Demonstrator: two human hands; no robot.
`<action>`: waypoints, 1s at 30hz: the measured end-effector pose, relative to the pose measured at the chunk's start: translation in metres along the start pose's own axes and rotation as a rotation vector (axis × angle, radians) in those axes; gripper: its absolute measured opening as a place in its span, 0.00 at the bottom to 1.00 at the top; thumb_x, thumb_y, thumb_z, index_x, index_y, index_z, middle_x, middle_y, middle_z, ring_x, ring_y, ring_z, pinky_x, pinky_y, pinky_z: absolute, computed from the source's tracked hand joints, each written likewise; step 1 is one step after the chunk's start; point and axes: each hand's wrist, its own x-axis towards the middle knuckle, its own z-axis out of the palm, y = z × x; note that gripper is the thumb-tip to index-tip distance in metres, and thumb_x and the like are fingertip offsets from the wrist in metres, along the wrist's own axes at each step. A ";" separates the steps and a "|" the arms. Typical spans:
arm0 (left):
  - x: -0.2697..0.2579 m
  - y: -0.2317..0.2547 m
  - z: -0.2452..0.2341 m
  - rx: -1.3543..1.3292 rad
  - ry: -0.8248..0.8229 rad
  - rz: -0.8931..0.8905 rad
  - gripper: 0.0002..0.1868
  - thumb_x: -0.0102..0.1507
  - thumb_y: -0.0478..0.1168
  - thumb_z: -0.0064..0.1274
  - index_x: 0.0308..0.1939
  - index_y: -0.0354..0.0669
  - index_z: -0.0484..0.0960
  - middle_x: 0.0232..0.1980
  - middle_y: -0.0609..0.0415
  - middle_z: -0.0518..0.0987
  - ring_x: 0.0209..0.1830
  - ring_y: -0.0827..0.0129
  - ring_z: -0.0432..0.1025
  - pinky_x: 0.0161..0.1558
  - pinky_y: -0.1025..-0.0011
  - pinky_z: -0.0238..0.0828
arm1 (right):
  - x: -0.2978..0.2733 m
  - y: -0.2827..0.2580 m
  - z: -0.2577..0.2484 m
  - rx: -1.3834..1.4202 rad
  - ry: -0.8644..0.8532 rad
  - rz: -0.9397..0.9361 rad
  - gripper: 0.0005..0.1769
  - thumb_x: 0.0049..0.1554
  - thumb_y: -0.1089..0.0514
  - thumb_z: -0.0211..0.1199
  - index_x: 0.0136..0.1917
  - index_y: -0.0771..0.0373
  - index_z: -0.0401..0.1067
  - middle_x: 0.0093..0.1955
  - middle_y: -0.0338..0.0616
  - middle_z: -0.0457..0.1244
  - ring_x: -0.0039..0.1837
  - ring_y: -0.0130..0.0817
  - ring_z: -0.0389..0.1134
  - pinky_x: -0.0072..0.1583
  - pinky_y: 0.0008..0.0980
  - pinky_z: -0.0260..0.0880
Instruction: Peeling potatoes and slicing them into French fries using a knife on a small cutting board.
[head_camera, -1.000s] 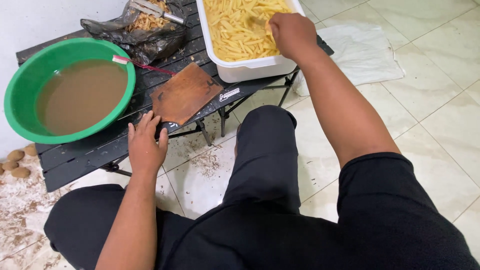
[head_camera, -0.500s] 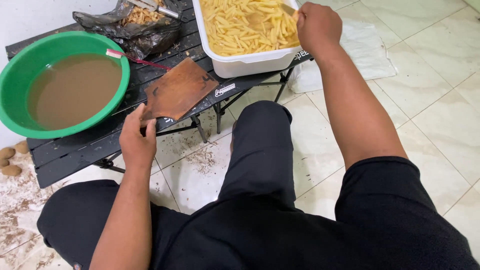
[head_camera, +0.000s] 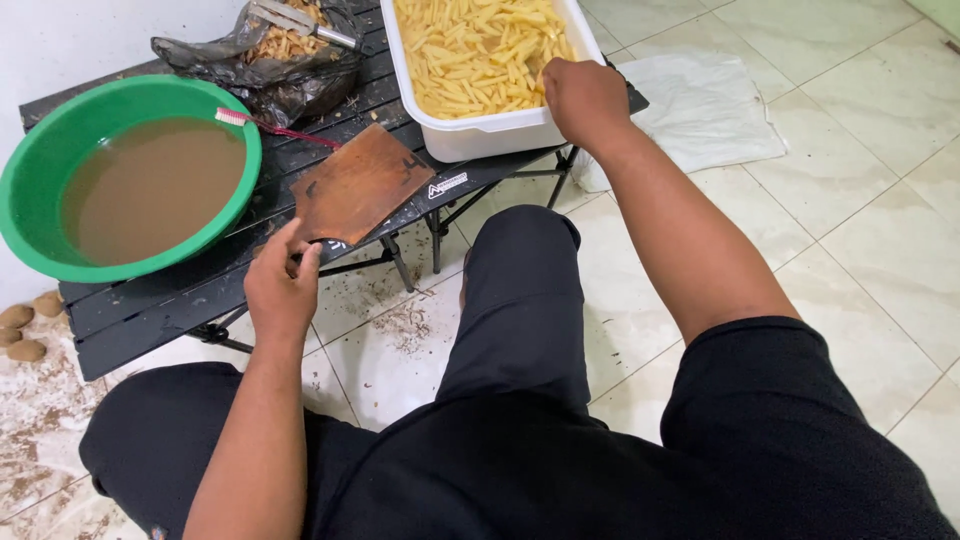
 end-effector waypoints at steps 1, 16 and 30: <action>-0.001 -0.004 0.002 0.001 0.001 0.001 0.26 0.68 0.39 0.59 0.70 0.42 0.78 0.45 0.57 0.83 0.33 0.63 0.69 0.46 0.60 0.68 | 0.000 -0.002 -0.003 0.001 0.001 0.000 0.15 0.67 0.57 0.42 0.49 0.55 0.71 0.34 0.43 0.64 0.35 0.48 0.60 0.35 0.47 0.53; -0.003 0.007 -0.006 -0.006 0.062 0.220 0.23 0.66 0.27 0.49 0.67 0.34 0.75 0.53 0.45 0.79 0.52 0.52 0.72 0.62 0.54 0.67 | 0.023 0.022 -0.008 0.154 0.033 0.193 0.15 0.68 0.55 0.50 0.56 0.54 0.78 0.47 0.41 0.70 0.46 0.43 0.68 0.41 0.45 0.65; -0.004 0.001 0.002 -0.076 0.021 0.110 0.27 0.69 0.29 0.52 0.73 0.37 0.71 0.54 0.48 0.77 0.33 0.63 0.66 0.45 0.61 0.69 | 0.024 0.023 -0.001 -0.157 0.005 0.277 0.15 0.59 0.67 0.49 0.50 0.57 0.76 0.39 0.46 0.68 0.37 0.50 0.68 0.33 0.47 0.64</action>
